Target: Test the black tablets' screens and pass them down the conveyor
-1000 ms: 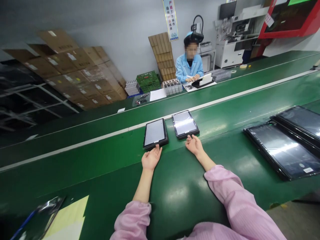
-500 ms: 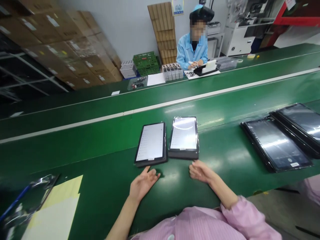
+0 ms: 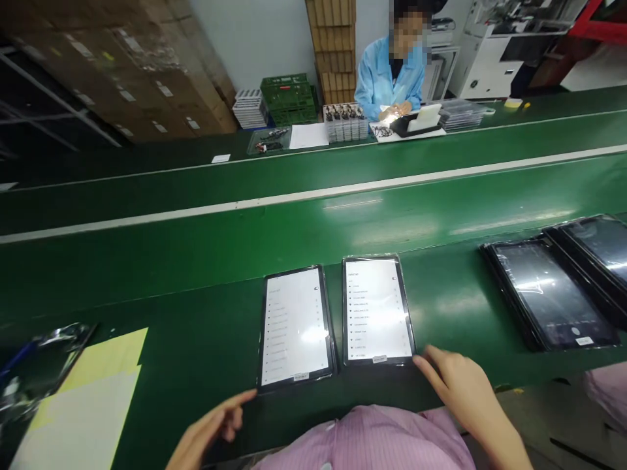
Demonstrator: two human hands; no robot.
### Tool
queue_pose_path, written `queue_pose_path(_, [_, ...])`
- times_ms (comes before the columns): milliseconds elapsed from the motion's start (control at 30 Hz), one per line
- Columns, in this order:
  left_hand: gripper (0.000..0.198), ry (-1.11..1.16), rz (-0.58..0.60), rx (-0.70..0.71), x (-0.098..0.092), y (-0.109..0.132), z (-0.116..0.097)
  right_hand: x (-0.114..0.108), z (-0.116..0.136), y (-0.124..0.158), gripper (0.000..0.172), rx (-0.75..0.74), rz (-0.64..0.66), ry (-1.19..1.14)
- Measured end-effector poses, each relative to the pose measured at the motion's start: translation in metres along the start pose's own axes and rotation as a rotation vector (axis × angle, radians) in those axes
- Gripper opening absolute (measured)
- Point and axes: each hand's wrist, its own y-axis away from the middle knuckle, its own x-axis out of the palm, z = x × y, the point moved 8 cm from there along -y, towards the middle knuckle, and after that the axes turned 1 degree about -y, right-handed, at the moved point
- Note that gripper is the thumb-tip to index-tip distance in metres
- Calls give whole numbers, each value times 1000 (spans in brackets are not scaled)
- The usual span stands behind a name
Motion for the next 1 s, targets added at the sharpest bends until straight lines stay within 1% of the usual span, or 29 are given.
queue_pose_path(33, [54,-121,-58,142,-10,-6,-20,-5,21,-14,48,-105,-61,82])
queue_pose_path(67, [56,-231,-109,268,-13,-11,-39,-5,45,-27,44,-242,-110,141])
queue_pose_path(100, [57,-345,-153,376,-12,-16,-53,-1,68,-37,41,-384,-155,192])
queue_pose_path(167, [55,-569,-238,542,1,-20,-73,15,103,-52,40,-599,-216,251])
queue_pose_path(200, [52,-678,-263,604,10,-21,-77,24,113,-55,41,-663,-235,259])
queue_pose_path(233, [49,-774,-279,658,20,-20,-78,31,117,-57,41,-699,-247,255])
queue_pose_path(300, [44,-903,-293,758,39,-13,-76,36,113,-54,35,-708,-272,230])
queue_pose_path(367, [45,-961,-293,861,54,-2,-70,28,98,-46,29,-664,-322,210])
queue_pose_path(433, [56,-972,-307,931,63,7,-63,8,79,-36,29,-603,-427,209])
queue_pose_path(500, [72,-953,-343,914,65,7,-56,-12,64,-25,28,-553,-547,213])
queue_pose_path(567, [91,-916,-359,819,61,-1,-47,-24,56,-21,29,-517,-597,202])
queue_pose_path(633, [110,-870,-339,714,54,-13,-41,-22,54,-23,33,-493,-561,193])
queue_pose_path(700, [123,-826,-305,645,48,-21,-39,-12,60,-29,35,-479,-492,214])
queue_pose_path(767, [126,-806,-264,615,44,-25,-41,0,69,-34,36,-478,-435,242])
queue_pose_path(833, [125,-796,-220,625,44,-25,-45,9,80,-39,37,-483,-398,249])
queue_pose_path(900, [117,-747,-192,674,46,-22,-49,16,89,-42,37,-502,-376,238])
queue_pose_path(1000, [103,-635,-229,734,48,-18,-53,25,95,-46,37,-509,-343,224])
